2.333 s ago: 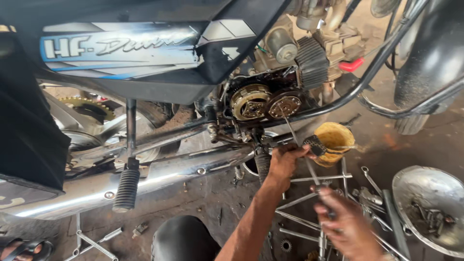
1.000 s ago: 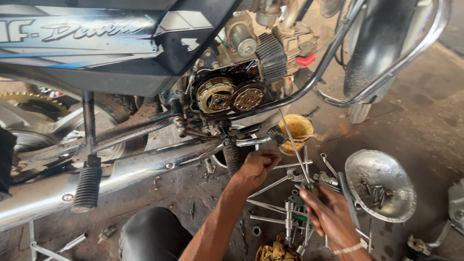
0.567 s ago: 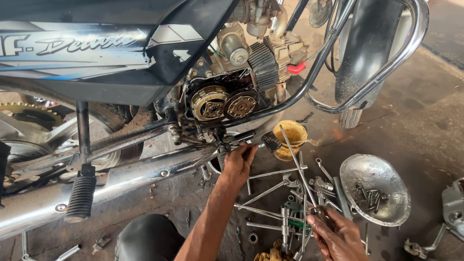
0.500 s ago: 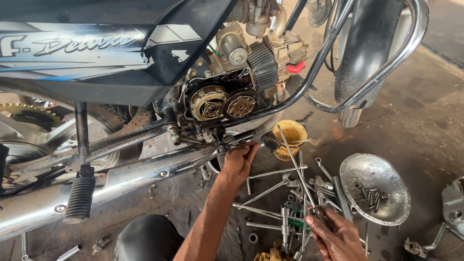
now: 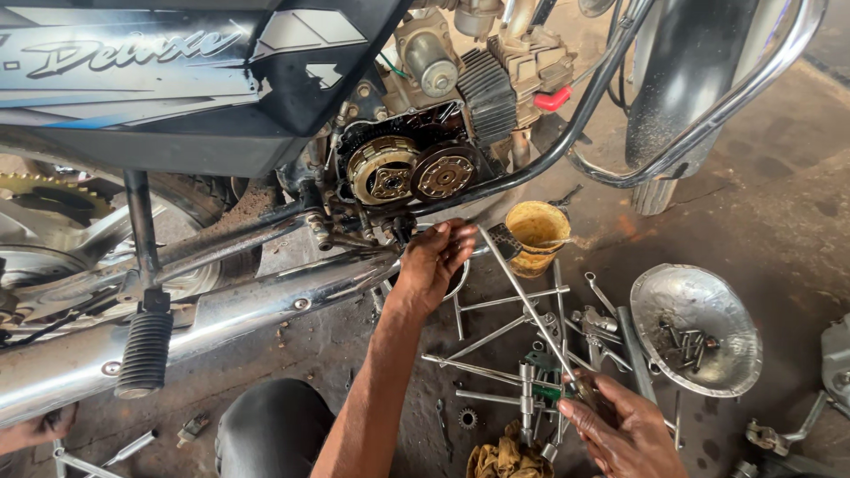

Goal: The person works on a motorcycle engine, first by hand and then using a screwdriver to tighten components, while also handling a small container of oil and various metal parts.

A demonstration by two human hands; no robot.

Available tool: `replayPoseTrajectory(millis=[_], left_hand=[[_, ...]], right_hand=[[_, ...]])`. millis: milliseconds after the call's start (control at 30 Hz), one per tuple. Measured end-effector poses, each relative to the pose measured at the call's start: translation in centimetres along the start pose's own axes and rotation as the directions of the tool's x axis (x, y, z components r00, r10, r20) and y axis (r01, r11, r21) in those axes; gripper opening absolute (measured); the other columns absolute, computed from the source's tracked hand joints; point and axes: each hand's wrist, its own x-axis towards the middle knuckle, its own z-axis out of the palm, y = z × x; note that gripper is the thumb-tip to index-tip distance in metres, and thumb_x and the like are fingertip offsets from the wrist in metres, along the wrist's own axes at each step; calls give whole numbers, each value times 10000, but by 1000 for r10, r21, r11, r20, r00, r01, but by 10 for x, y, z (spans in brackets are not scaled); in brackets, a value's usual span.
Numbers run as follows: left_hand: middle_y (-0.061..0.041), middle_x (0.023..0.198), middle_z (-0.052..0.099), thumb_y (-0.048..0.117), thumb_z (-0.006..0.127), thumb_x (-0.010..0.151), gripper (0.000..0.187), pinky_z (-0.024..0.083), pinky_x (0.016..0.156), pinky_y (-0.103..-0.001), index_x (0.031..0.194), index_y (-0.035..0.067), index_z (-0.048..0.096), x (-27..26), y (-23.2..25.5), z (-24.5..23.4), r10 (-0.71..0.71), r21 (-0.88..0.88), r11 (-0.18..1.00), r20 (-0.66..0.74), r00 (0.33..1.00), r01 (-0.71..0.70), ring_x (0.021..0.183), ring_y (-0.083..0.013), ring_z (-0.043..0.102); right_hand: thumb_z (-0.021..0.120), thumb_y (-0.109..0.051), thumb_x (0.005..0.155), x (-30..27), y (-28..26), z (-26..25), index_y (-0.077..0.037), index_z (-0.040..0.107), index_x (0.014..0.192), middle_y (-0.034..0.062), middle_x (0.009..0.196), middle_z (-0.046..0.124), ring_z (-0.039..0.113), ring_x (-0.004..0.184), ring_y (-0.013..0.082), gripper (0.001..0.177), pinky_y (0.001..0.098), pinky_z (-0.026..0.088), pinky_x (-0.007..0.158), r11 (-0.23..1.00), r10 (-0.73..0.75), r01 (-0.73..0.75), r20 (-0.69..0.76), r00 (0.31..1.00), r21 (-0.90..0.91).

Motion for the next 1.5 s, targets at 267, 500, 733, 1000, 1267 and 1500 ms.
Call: replayPoseTrajectory(millis=[267,500,733,1000,1267,1500], left_hand=[[-211,1127,696,177,319,1105,343,629,955,-423,1194,-17,588,-11,12,17,-35,-14,999,5,999,35,1041,-288,721],[-186,1084,679,164,330,1101,333,639,902,-443,1230,-14,580,-11,13,20,-55,67,996,47,997,52,994,-279,715],[-211,1053,702,129,353,1070,349,662,847,-452,1232,-48,608,-11,20,22,-64,204,978,95,993,43,966,-289,740],[-201,1106,708,168,377,1084,329,659,891,-465,1223,-34,596,-7,19,31,-68,164,985,105,992,50,1028,-285,739],[-263,1059,715,108,482,1060,168,641,872,-444,1094,-34,566,62,-1,56,22,-73,997,-123,992,-31,967,-342,750],[-258,964,729,152,432,1077,301,676,773,-427,987,-65,620,83,1,66,73,-82,991,-310,948,-103,870,-339,750]], right_hand=[[725,-302,956,-2,-6,13,-29,689,1147,53,616,499,378,425,113,335,300,261,377,978,48,-48,-5,999,-202],[741,-283,921,0,-6,15,-72,695,1147,53,610,523,405,440,98,312,284,306,388,981,-10,4,-27,1000,-196],[715,-332,924,-2,-4,14,-61,693,1213,70,615,555,421,408,119,397,298,319,354,969,21,-23,-11,1000,-247],[653,-391,932,6,4,17,-5,665,1228,99,624,574,379,364,127,487,294,275,328,978,149,-174,192,970,118],[646,-336,964,44,-33,31,4,696,934,61,568,597,536,433,137,344,311,432,449,707,-542,463,13,841,-535],[675,-303,935,67,-50,40,-10,699,867,78,586,578,510,483,152,302,340,416,454,753,-492,419,-12,870,-507]])
